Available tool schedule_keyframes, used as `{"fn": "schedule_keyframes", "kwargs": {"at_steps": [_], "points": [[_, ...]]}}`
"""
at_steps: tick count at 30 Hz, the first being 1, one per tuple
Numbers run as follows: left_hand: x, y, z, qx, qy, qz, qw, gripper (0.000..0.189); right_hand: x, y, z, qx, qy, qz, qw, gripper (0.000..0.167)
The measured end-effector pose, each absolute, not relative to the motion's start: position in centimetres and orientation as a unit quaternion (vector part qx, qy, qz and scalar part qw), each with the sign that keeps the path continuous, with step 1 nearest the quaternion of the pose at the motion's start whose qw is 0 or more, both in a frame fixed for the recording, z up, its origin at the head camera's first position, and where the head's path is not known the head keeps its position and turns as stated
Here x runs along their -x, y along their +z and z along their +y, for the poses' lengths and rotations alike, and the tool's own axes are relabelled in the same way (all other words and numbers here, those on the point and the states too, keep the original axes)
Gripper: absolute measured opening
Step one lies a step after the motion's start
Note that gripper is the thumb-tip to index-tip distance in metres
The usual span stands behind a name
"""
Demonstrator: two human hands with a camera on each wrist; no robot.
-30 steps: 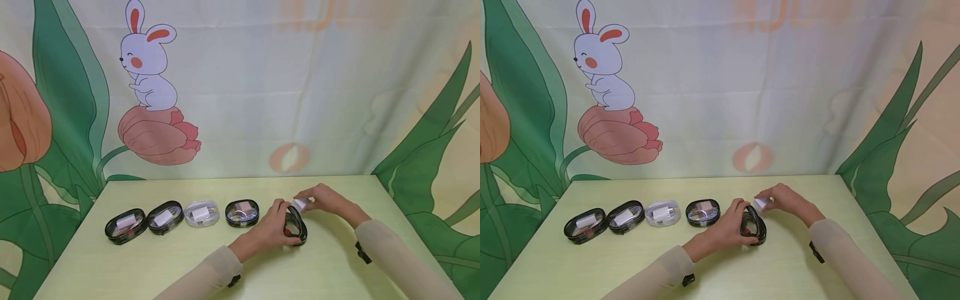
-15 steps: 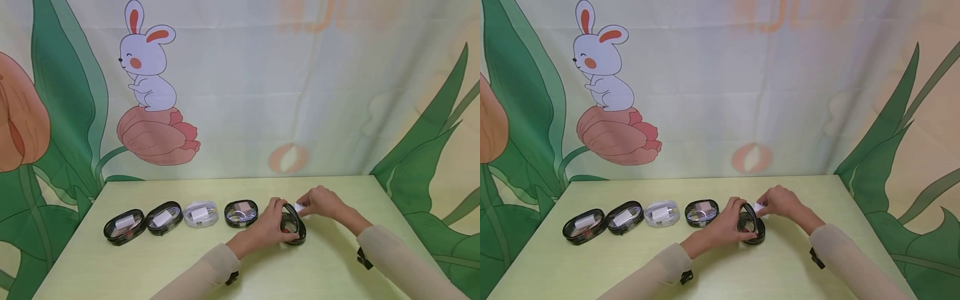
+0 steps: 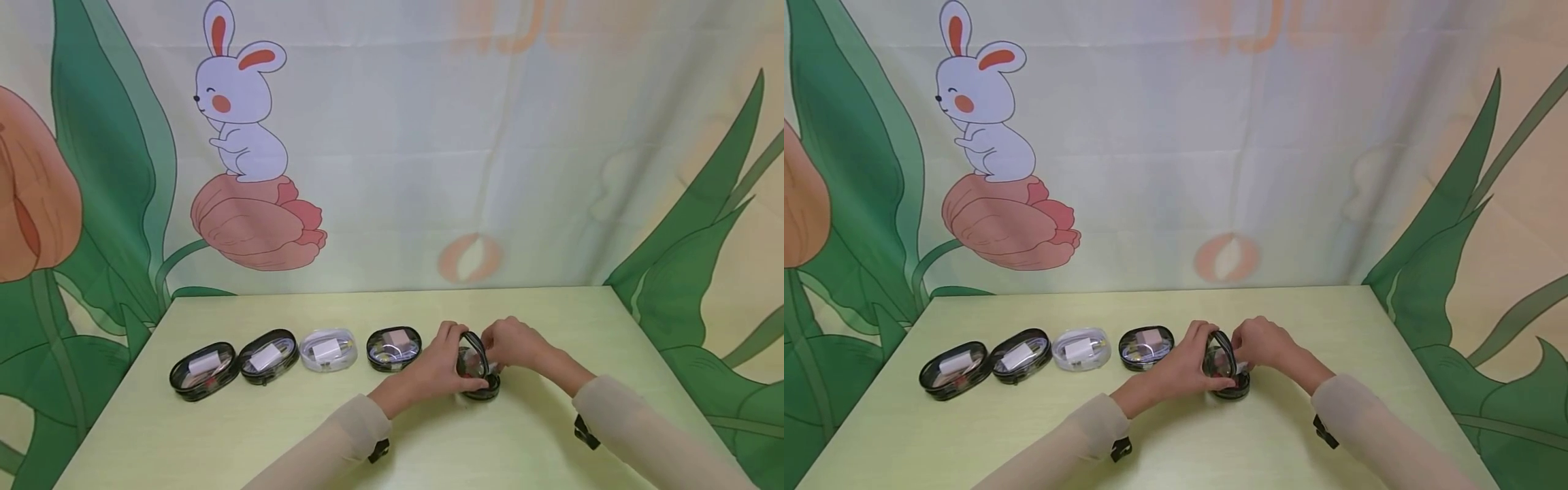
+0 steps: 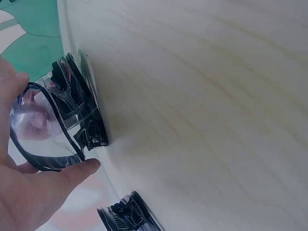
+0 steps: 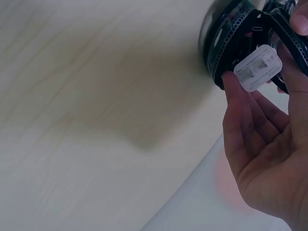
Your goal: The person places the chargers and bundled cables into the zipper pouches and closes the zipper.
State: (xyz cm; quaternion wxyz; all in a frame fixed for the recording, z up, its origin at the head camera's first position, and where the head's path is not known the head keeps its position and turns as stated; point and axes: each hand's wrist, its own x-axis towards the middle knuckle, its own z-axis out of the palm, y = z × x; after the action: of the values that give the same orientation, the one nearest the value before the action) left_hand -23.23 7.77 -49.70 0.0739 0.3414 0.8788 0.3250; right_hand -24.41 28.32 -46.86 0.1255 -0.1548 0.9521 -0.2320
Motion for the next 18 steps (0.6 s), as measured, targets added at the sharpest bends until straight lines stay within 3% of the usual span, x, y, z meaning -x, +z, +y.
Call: {"fn": "schedule_keyframes", "kwargs": {"at_steps": [5, 18], "points": [[23.2, -49.7, 7.8, -0.346, 0.324, 0.877, 0.073, 0.094, 24.3, -47.4, 28.3, 0.159, -0.244, 0.948, 0.129, 0.006], [23.1, -49.8, 8.3, -0.368, 0.283, 0.883, 0.069, 0.103, 24.6, -47.3, 30.4, 0.155, -0.305, 0.931, 0.132, 0.013]]}}
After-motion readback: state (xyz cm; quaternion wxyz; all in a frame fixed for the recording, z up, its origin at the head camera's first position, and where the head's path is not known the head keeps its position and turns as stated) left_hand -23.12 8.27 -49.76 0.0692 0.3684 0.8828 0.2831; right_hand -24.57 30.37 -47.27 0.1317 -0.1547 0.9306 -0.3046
